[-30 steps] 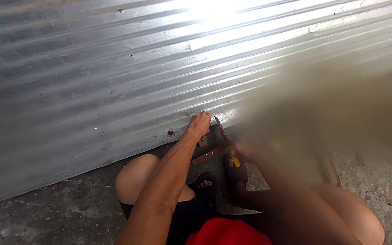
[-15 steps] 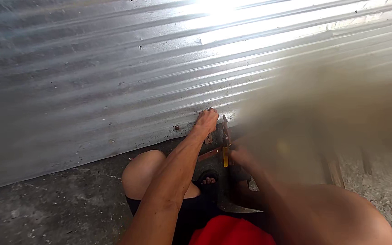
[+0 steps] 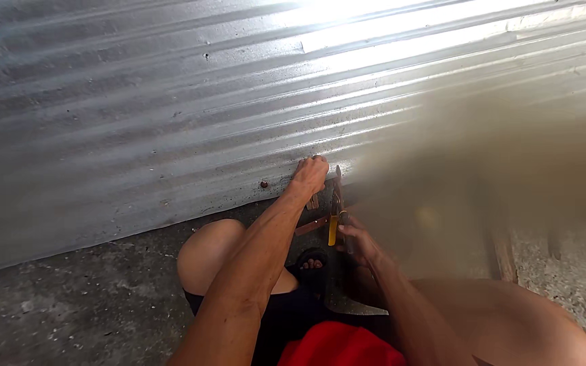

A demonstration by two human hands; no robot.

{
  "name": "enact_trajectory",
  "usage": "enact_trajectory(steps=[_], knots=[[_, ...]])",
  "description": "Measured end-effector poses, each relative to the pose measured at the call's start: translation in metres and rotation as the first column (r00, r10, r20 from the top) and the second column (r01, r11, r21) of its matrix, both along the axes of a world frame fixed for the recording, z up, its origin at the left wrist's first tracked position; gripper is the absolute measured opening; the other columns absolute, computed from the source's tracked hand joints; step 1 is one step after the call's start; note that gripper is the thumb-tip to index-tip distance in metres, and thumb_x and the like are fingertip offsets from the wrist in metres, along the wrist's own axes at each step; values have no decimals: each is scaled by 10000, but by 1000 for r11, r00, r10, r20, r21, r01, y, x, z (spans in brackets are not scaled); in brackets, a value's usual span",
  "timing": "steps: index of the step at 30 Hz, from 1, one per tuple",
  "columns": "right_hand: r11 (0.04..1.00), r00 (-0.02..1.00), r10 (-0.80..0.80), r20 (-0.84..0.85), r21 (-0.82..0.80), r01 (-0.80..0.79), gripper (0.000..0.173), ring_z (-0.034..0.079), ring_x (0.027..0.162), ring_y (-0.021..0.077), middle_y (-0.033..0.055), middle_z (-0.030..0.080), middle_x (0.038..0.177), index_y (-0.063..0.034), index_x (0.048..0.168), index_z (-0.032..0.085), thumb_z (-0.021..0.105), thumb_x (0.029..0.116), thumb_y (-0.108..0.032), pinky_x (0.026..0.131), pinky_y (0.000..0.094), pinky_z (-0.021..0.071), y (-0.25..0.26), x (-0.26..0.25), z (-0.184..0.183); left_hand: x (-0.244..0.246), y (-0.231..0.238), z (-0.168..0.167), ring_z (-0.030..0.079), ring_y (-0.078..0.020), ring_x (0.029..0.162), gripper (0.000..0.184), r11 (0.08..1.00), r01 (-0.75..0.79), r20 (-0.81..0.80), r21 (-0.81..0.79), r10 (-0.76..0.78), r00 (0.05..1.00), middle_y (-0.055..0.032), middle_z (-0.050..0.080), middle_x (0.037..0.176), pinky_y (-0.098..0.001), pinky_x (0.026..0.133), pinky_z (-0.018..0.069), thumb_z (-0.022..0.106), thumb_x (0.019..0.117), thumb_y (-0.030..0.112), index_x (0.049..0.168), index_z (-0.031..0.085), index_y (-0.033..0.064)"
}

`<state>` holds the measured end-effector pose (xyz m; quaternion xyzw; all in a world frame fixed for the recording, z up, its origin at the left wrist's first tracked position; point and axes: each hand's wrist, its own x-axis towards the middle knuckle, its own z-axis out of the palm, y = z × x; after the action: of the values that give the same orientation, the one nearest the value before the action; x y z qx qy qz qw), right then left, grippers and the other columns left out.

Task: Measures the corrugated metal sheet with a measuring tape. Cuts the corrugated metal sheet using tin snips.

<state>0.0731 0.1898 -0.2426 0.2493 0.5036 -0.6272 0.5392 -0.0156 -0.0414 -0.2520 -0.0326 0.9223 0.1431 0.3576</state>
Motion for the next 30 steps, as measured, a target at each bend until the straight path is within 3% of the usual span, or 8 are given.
enact_trajectory(steps=[3,5,9,13,15,18,27,30], knots=[[990,984,-143,103,34,140,583,673,856,255,130,677,1029,-115,1317,519,283,1057,-581,655,418,562,-6,3,-2,-1,0,-1,651,-409,1099,635,1000,8,9,-11,-8,1000,-211,603,1327,-551,927,534,799,811,119,1377,555,-35],[978,964,-189,189,124,167,719,678,869,282,158,682,1042,-111,1317,516,129,1055,-657,686,447,562,-7,5,-4,2,2,-2,654,-403,1095,634,1000,10,9,-13,-10,1000,-208,607,1322,-549,919,538,804,803,120,1368,561,-32],[985,998,-52,-39,161,58,402,651,801,193,98,652,962,-56,1355,533,300,1118,-281,696,376,571,-4,7,-12,0,1,-1,652,-407,1094,635,1000,4,1,-12,-4,1000,-212,602,1327,-551,931,532,799,809,109,1379,555,-32],[959,956,153,-249,270,-83,430,542,483,160,59,544,673,-16,1227,540,280,1137,-347,452,316,517,-10,8,-13,-2,-1,1,654,-408,1088,640,1000,4,20,-9,-4,1000,-212,610,1305,-549,919,535,792,818,112,1390,541,-26],[811,821,441,-363,553,-191,446,598,624,163,79,605,772,-33,1235,590,279,1139,-338,587,335,534,-25,5,6,-4,-3,2,653,-402,1098,641,1000,6,33,-6,-6,999,-201,610,1316,-547,918,538,798,815,118,1389,547,-17],[553,565,734,-376,814,-177,449,673,1168,301,186,702,1225,-17,1365,604,323,1126,-274,1027,495,503,-41,13,12,-4,-3,3,658,-391,1090,637,1000,17,36,0,-17,999,-192,614,1305,-535,918,543,806,803,115,1378,562,-10],[415,512,811,-282,895,-164,379,729,992,291,130,746,1043,-76,1348,617,407,1079,-241,864,492,568,-56,2,26,-4,-5,0,667,-384,1060,589,1000,13,13,11,-13,1000,-187,643,1226,-530,894,550,802,803,97,1339,578,-1],[383,507,830,-233,899,-214,413,702,1110,309,147,719,1207,-91,1414,586,369,1092,-233,944,504,550,-53,8,11,-4,-4,3,658,-402,1075,574,1000,18,32,5,-18,999,-219,642,1212,-536,902,544,783,825,101,1345,567,-10]])
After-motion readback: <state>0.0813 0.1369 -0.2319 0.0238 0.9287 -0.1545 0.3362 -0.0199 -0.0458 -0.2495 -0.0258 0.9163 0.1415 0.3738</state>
